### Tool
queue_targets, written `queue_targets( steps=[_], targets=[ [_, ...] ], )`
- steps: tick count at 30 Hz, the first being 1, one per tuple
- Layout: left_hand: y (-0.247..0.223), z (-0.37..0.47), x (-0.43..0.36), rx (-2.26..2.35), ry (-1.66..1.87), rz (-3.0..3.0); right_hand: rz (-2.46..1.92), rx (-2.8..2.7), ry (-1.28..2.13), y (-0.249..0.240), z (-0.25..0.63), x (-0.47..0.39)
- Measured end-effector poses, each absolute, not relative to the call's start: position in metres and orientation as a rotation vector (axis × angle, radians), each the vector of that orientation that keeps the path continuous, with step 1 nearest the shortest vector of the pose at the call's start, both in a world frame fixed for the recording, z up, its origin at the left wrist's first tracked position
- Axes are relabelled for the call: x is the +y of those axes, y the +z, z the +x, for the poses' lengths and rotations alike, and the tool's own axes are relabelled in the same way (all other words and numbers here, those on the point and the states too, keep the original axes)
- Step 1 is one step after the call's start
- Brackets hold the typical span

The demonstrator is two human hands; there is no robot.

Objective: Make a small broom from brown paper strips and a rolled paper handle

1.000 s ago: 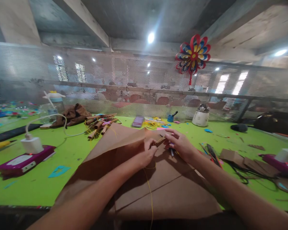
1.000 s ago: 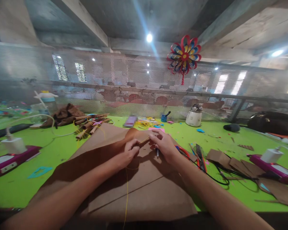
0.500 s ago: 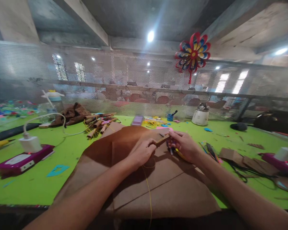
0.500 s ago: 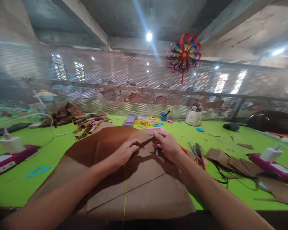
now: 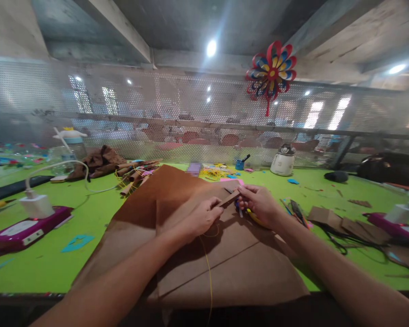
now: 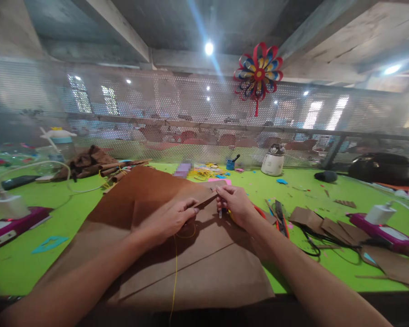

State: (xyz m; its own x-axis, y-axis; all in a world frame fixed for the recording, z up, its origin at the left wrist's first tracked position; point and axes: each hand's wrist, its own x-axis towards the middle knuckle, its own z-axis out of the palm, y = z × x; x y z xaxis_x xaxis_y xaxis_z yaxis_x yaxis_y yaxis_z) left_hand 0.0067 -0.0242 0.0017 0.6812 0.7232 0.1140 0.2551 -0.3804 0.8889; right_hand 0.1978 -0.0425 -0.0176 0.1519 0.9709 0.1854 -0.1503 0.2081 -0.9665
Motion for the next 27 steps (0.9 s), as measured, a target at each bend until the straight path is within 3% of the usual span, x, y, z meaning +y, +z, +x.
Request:
queue_targets(
  steps=[27],
  targets=[
    [-0.020, 0.008, -0.012, 0.618, 0.520, 1.578, -1.170, -1.506, 0.737, -0.018, 0.208, -0.044]
  ],
)
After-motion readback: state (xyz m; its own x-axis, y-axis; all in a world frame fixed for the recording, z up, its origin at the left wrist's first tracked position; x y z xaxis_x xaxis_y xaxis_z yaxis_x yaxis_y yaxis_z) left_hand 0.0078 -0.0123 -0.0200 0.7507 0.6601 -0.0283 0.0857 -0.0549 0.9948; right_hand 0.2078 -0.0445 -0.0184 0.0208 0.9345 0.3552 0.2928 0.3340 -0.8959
